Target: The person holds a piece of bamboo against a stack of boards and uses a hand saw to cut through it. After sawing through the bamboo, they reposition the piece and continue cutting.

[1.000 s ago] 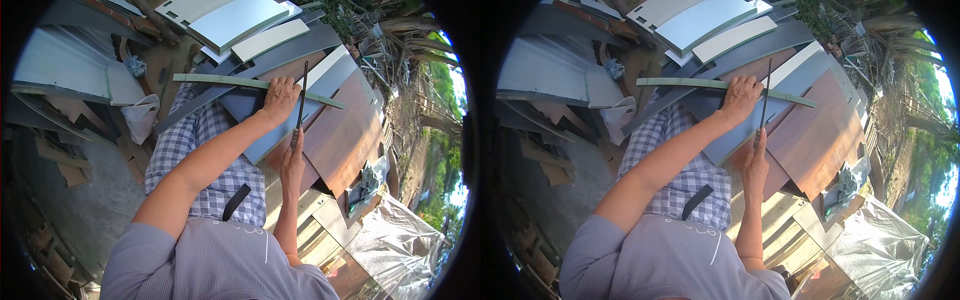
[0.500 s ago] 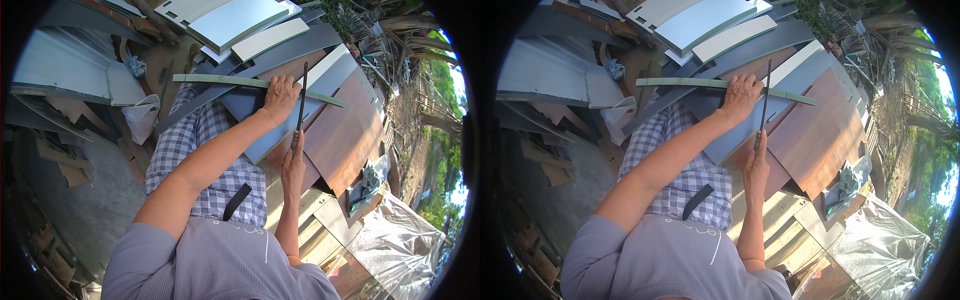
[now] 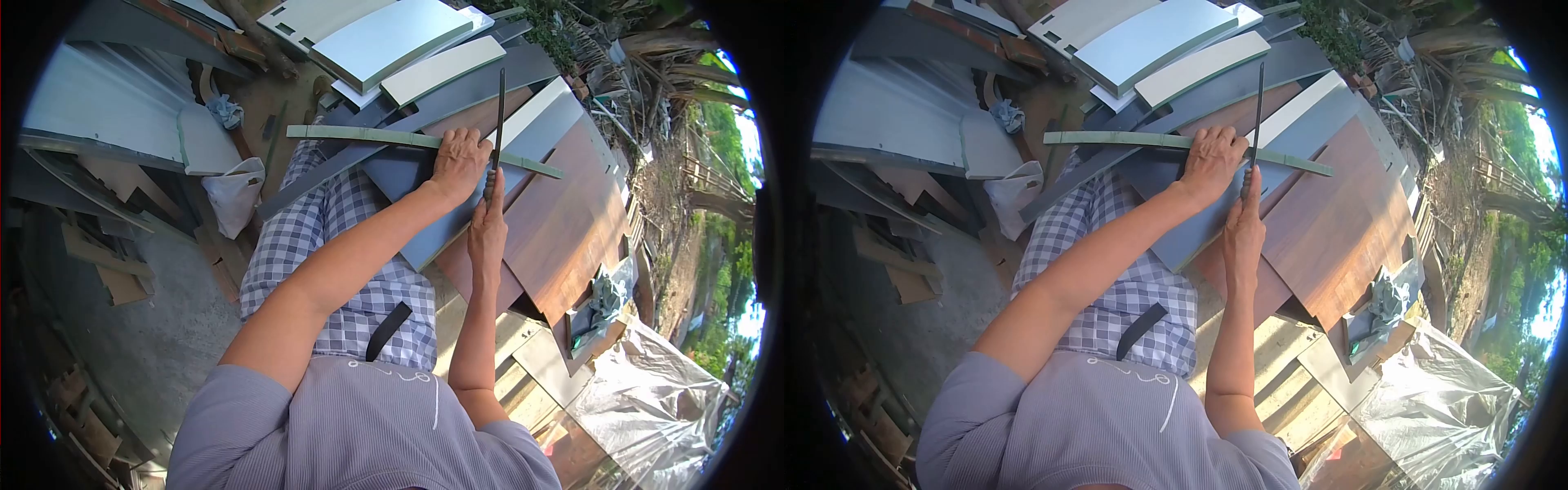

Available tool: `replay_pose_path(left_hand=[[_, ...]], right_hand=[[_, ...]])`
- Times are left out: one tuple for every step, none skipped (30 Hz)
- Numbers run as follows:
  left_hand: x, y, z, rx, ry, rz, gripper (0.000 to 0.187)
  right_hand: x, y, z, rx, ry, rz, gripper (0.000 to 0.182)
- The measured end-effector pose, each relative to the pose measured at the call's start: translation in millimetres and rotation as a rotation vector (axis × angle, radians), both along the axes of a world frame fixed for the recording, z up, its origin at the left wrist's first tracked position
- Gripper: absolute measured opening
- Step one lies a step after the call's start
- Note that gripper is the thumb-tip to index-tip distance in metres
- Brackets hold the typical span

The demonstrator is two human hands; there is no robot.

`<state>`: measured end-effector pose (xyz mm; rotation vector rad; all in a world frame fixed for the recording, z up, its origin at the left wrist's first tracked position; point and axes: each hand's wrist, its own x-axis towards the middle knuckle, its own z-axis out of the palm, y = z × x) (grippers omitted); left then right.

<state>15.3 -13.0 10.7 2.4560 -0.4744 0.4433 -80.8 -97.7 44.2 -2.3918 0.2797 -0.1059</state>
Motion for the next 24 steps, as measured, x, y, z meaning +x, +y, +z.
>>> replay_pose_path(left_hand=[[-1,0,1,0.001,0.019,0.003,0.012],[-2,-1,2,0.002,0.041,0.004,0.012],[-1,-1,2,0.0,0.043,0.001,0.012],[0,-1,1,0.001,0.041,0.0,0.012],[0,-2,-1,0.002,0.04,0.0,0.012],[0,-2,-3,0.002,0.046,0.0,0.012],[0,-2,-4,-0.004,0.029,-0.002,0.012],[1,-2,-5,-0.011,0.009,-0.005,0.012],[0,-3,-5,-0.013,0.009,-0.008,0.012],[1,-3,-5,0.01,0.012,-0.005,0.012],[1,-2,-5,0.034,0.013,-0.001,0.013],[1,-2,-4,0.034,0.01,0.003,0.013],[1,-2,-4,0.018,0.002,-0.002,0.012],[0,-1,-4,0.003,-0.005,-0.006,0.012],[0,-1,-4,0.005,-0.007,-0.001,0.012],[-1,-1,-3,0.002,-0.026,0.006,0.009],[-1,-2,-3,-0.002,-0.045,0.012,0.01],[-1,-2,-3,-0.001,-0.049,0.011,0.01],[0,-2,-4,0.0,-0.03,0.013,0.009],[0,-1,-4,0.001,-0.01,0.016,0.011],[0,-1,-5,0.003,-0.012,0.018,0.011],[0,-1,-4,0.004,-0.006,0.021,0.01],[0,-2,-4,0.004,0.002,0.022,0.01],[0,-2,-4,-0.001,0.0,0.019,0.01]], right_hand=[[-6,0,0,0.0,0.007,0.002,0.058],[-14,-1,1,0.0,0.016,0.002,0.058],[-24,0,1,-0.002,0.018,-0.001,0.058],[-39,0,2,-0.012,0.051,-0.008,0.057],[-53,0,3,-0.022,0.085,-0.013,0.056],[-65,1,6,-0.022,0.091,-0.013,0.056],[-76,2,9,0.007,0.18,-0.055,0.056],[-83,1,11,0.035,0.267,-0.098,0.056],[-86,0,10,0.033,0.267,-0.1,0.056],[-88,-2,8,0.01,0.257,-0.095,0.056],[-88,-2,8,-0.012,0.247,-0.089,0.056],[-85,-2,8,-0.012,0.243,-0.085,0.056],[-77,-2,10,-0.022,0.253,-0.074,0.056],[-67,-1,10,-0.032,0.262,-0.062,0.056],[-57,1,8,-0.03,0.26,-0.057,0.056],[-44,2,5,-0.021,0.17,-0.039,0.055],[-33,2,4,-0.012,0.08,-0.022,0.055],[-22,3,4,-0.011,0.077,-0.022,0.055],[-12,5,7,-0.017,0.082,-0.026,0.056],[-7,6,8,-0.023,0.088,-0.028,0.057],[-7,5,7,-0.021,0.086,-0.026,0.057],[-7,2,2,-0.018,0.032,0.0,0.058],[-9,-1,-3,-0.016,-0.02,0.025,0.058],[-14,-4,-8,-0.031,-0.047,0.041,0.059]])
